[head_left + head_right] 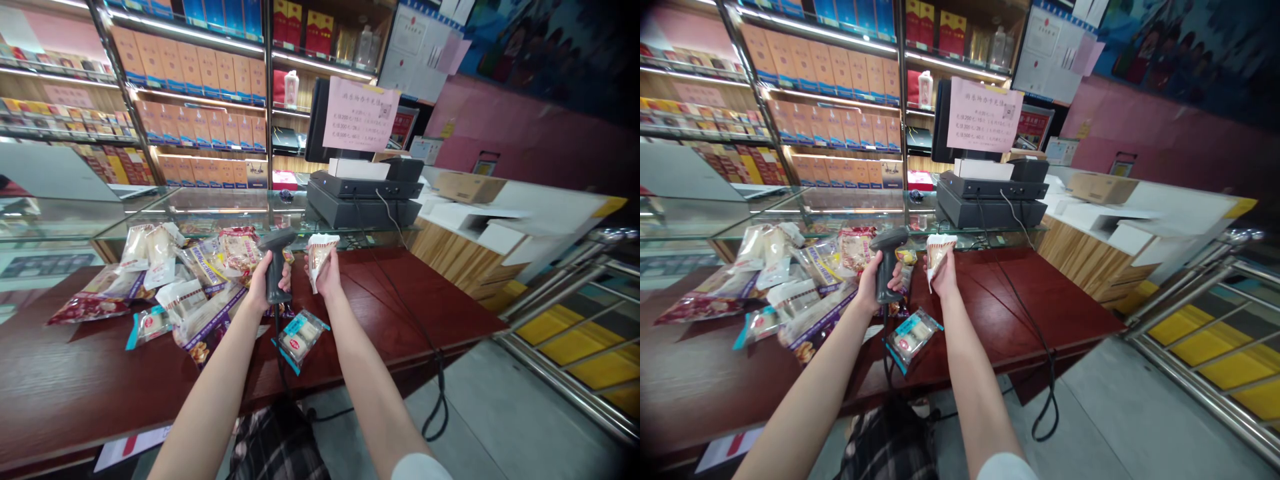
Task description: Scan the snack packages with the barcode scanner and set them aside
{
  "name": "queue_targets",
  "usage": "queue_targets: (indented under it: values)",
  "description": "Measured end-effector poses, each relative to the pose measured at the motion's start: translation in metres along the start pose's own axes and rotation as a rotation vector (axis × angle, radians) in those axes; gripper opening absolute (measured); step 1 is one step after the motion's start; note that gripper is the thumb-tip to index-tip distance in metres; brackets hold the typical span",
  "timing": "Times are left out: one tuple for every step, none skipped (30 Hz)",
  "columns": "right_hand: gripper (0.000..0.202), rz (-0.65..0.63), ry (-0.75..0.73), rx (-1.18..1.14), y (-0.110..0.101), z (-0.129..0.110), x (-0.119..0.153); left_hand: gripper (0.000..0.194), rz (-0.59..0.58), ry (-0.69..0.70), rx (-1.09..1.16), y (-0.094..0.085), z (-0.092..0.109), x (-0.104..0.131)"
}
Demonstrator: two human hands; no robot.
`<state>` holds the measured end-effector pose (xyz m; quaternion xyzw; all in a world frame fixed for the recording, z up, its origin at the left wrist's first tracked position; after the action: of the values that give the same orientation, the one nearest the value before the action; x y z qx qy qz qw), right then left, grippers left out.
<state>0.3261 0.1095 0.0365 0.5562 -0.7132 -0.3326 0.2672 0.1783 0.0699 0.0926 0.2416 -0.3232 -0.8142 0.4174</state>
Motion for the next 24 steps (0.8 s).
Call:
queue_targets:
  values:
    - [0.053,0.011,-0.007,0.005,-0.001,0.000,0.000,0.035,0.009,-0.003,0.009,0.000,0.000,0.000]
    - [0.051,0.027,-0.007,0.006,-0.003,0.000,-0.001,0.035,0.017,-0.004,0.017,0.000,0.001,0.001]
    - [0.046,0.043,0.000,0.003,-0.005,0.000,-0.002,0.036,0.024,-0.003,0.021,0.000,0.001,0.001]
    - [0.041,0.055,0.015,-0.005,-0.007,0.001,-0.002,0.036,0.028,0.000,0.023,0.000,0.001,0.002]
    - [0.035,0.065,0.032,-0.020,-0.009,0.002,-0.003,0.036,0.030,0.001,0.022,0.001,0.002,0.002]
    - [0.031,0.067,0.047,-0.041,-0.010,0.003,-0.004,0.036,0.030,0.000,0.018,0.001,0.002,0.002]
    - [0.029,0.066,0.054,-0.066,-0.011,0.002,-0.004,0.036,0.028,-0.003,0.014,0.001,0.001,0.002]
    - [0.029,0.062,0.052,-0.091,-0.012,0.002,-0.005,0.037,0.026,-0.004,0.011,0.001,0.001,0.002]
    - [0.030,0.057,0.043,-0.105,-0.013,0.001,-0.005,0.037,0.023,-0.006,0.010,0.001,0.001,0.001]
    - [0.032,0.050,0.036,-0.103,-0.013,0.000,-0.005,0.036,0.020,-0.010,0.009,0.001,0.001,0.001]
    - [0.033,0.049,0.027,-0.088,-0.013,0.000,-0.006,0.037,0.015,-0.013,0.008,0.001,0.001,0.001]
    - [0.034,0.049,0.017,-0.069,-0.013,-0.001,-0.006,0.037,0.009,-0.016,0.008,0.001,0.000,0.000]
    - [0.032,0.054,0.005,-0.056,-0.013,-0.001,-0.006,0.037,0.000,-0.019,0.006,0.001,0.000,0.000]
    - [0.028,0.064,-0.008,-0.053,-0.014,-0.001,-0.007,0.037,-0.008,-0.022,0.002,0.001,-0.001,0.000]
    - [0.024,0.077,-0.022,-0.059,-0.014,-0.001,-0.007,0.038,-0.011,-0.026,-0.005,0.001,-0.002,0.000]
    - [0.021,0.090,-0.040,-0.073,-0.014,-0.001,-0.008,0.038,-0.010,-0.031,-0.013,0.000,-0.003,-0.001]
    - [0.020,0.099,-0.060,-0.089,-0.015,-0.003,-0.008,0.039,-0.006,-0.038,-0.022,-0.001,-0.004,-0.001]
    - [0.019,0.105,-0.074,-0.101,-0.015,-0.004,-0.008,0.040,-0.001,-0.051,-0.033,-0.002,-0.006,-0.002]
    - [0.019,0.116,-0.090,-0.113,-0.017,-0.006,-0.008,0.041,0.002,-0.066,-0.044,-0.004,-0.008,-0.003]
    - [0.020,0.127,-0.104,-0.124,-0.018,-0.008,-0.008,0.043,0.003,-0.080,-0.056,-0.005,-0.010,-0.004]
    - [0.021,0.136,-0.115,-0.134,-0.020,-0.009,-0.008,0.044,0.000,-0.091,-0.068,-0.006,-0.012,-0.005]
    - [0.022,0.140,-0.117,-0.140,-0.021,-0.011,-0.009,0.046,-0.007,-0.100,-0.082,-0.007,-0.014,-0.006]
    - [0.024,0.138,-0.111,-0.141,-0.022,-0.011,-0.009,0.047,-0.012,-0.108,-0.097,-0.008,-0.016,-0.006]
    - [0.027,0.131,-0.104,-0.140,-0.023,-0.012,-0.009,0.047,-0.015,-0.115,-0.114,-0.009,-0.018,-0.007]
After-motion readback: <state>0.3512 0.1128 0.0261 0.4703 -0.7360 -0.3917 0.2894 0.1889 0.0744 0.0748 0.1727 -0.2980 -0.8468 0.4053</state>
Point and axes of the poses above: each hand's wrist, its own x-axis away from the middle knuckle, its own y-axis out of the palm, z = x × y, the point moved 8 cm from there along -x, towards the middle knuckle, and after that the axes turned 4 degrees about z, right-handed, at the moved point
